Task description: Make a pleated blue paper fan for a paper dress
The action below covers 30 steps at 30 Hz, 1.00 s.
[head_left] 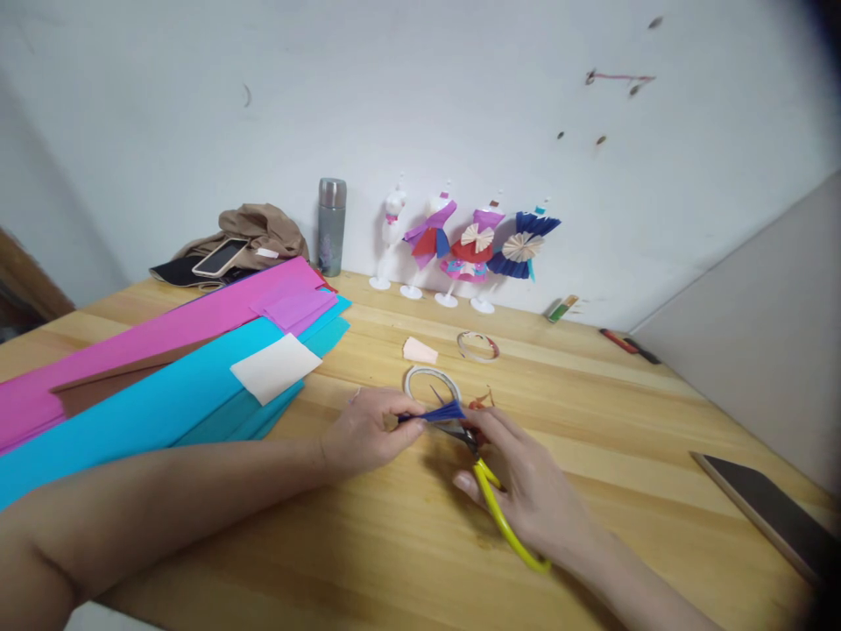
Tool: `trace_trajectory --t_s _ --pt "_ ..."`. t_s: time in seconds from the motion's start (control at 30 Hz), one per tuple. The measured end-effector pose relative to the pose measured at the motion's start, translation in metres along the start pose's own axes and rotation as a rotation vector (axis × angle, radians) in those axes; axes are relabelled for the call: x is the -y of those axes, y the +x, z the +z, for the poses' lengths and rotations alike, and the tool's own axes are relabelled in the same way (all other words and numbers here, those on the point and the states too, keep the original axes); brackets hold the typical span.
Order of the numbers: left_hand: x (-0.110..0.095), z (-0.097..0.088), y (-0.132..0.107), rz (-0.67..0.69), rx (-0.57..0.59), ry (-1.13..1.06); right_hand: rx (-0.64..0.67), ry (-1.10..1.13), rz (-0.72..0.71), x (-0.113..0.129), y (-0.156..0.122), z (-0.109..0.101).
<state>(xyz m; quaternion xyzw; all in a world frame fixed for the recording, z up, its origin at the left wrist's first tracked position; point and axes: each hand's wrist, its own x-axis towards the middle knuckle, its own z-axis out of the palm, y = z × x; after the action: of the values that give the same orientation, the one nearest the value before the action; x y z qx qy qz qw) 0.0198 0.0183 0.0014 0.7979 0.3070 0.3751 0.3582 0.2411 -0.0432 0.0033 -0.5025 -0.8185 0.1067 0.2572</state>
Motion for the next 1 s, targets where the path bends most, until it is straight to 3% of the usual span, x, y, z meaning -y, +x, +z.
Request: trace_trajectory --t_s 1.0 --pt "0.0025 0.0008 -0.0007 -0.017 0.011 0.018 -0.002 0.023 -0.021 0.0029 0.0021 -0.0009"
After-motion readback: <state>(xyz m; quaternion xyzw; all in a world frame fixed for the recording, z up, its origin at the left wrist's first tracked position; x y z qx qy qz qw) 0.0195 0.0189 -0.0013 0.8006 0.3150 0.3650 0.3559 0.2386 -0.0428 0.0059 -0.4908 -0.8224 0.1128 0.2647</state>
